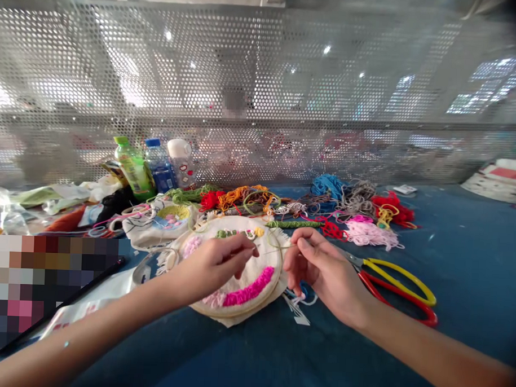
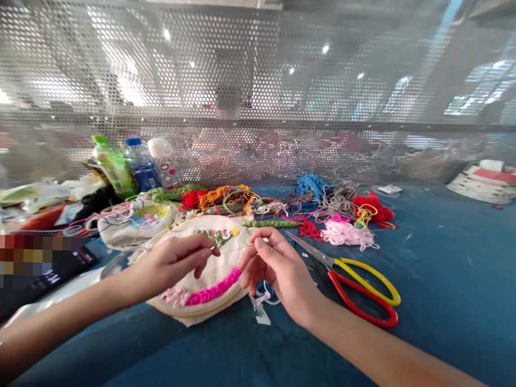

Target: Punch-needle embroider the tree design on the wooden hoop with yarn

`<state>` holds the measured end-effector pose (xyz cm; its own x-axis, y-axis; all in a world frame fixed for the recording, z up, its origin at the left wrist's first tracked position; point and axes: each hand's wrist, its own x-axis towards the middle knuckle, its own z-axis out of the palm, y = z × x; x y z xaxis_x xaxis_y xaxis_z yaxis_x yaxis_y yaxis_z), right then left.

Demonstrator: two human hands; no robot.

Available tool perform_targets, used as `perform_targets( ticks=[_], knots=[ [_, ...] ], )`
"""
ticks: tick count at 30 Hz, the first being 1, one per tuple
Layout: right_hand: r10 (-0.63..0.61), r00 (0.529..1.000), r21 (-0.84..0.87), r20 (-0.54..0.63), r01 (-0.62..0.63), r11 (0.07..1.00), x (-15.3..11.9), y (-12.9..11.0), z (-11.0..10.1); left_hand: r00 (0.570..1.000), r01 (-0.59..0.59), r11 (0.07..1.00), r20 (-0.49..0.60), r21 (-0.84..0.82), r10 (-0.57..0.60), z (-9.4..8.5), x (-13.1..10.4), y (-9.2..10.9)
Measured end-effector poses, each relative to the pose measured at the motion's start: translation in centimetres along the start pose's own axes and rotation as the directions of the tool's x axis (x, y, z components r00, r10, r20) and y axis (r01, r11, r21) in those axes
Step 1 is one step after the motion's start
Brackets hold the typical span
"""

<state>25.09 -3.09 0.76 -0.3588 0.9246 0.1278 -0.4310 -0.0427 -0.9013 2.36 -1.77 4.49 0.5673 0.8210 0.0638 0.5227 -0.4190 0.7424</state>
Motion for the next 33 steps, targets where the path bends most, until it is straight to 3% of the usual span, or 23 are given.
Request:
perform_targets(
  ticks=[7, 16, 19, 24, 33],
  knots=[
    [0.041, 0.998, -0.094, 0.053, -0.036, 0.995, -0.6, 0.1, -0.1, 0.996, 0.031, 0.999, 0.086, 0.008, -0.032, 1.6, -0.7, 1.1],
    [-0.014, 0.998, -0.158, -0.06, 0.004, 0.987, -0.6, -0.5, -0.2, 0.995, 0.027, 1.0, 0.094, -0.007, -0.026, 1.9, -0.6, 0.7],
    [0.011, 0.998, -0.174, -0.054, -0.02, 0.985, -0.5, -0.3, -0.3, 0.996, 0.016, 1.0, 0.092, -0.013, -0.014, 2.1, -0.5, 0.4],
    [-0.057, 0.997, -0.175, -0.054, 0.047, 0.983, -0.6, -0.6, -0.7, 0.994, 0.091, 0.996, 0.06, -0.004, -0.091, 2.2, -0.3, 0.1],
    [0.016, 1.0, -0.198, -0.003, -0.016, 0.98, -0.6, -0.3, -0.8, 0.992, 0.053, 0.996, 0.118, -0.072, -0.045, 2.3, -0.5, 0.3]
  ],
)
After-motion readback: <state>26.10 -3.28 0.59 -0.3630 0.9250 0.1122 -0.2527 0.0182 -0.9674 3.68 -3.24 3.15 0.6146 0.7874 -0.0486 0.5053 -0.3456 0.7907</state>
